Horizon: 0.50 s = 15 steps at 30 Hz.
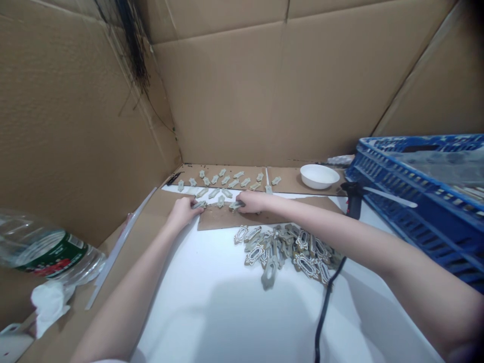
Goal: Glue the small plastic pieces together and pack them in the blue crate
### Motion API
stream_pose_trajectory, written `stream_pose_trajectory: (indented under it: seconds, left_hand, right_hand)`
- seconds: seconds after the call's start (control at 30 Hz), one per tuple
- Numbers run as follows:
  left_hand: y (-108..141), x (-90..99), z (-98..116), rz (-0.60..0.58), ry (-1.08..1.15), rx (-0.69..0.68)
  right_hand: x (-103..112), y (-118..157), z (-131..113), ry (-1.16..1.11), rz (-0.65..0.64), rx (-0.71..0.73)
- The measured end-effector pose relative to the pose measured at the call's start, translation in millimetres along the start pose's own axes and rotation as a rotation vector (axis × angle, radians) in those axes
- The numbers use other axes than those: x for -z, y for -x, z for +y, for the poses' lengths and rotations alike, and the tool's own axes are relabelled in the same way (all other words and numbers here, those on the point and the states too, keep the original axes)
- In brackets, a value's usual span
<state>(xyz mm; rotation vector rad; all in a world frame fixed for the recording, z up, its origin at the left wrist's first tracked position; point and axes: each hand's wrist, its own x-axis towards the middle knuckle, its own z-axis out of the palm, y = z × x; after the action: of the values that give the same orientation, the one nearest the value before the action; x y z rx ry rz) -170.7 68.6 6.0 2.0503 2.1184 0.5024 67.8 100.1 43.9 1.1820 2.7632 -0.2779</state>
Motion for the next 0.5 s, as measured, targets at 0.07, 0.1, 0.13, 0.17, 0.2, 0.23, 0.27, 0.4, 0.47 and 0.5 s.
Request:
stream_pose_trajectory:
  seconds: [0.07,0.1,0.13,0.17,0.2,0.23,0.27,0.4,0.47,0.5]
  left_hand:
    - [1,2.4,2,0.0,0.005,-0.002]
    - [1,4.9,2,0.003,0.011,-0.005]
    - [1,8.3,2,0.008,0.022,-0.005]
    - [2,12.6,2,0.017,0.036,0.001]
    - [2,17.3,1,0.026,0.051,0.011]
    - [2,22.1,-1,0.033,0.063,0.026]
    - [2,26.5,-2,0.037,0.069,0.042]
    - [4,33.5,-4,-0.001,0.017,0.075]
    - [6,30.5,-2,-0.048,-0.03,0.058]
    - [6,28.5,0,-0.072,-0.055,0.042]
  right_hand:
    - [-1,-1,-1,0.013,0.007,-0.003]
    - [-2,-2,-1,0.02,0.014,-0.002]
    - [-3,-3,-1,0.026,0.024,-0.001]
    - [-4,-4,0,0.033,0.033,0.0]
    - [-5,-5,0,0.04,0.042,0.002]
    - [-7,-6,1,0.046,0.05,0.004]
    - [-8,-7,1,0.052,0.055,0.006]
    - [-10,-8,0,0.069,0.065,0.012]
    - [-10,-8,-1,0.074,0.069,0.016]
    - [-10,-7,-3,0.075,0.071,0.016]
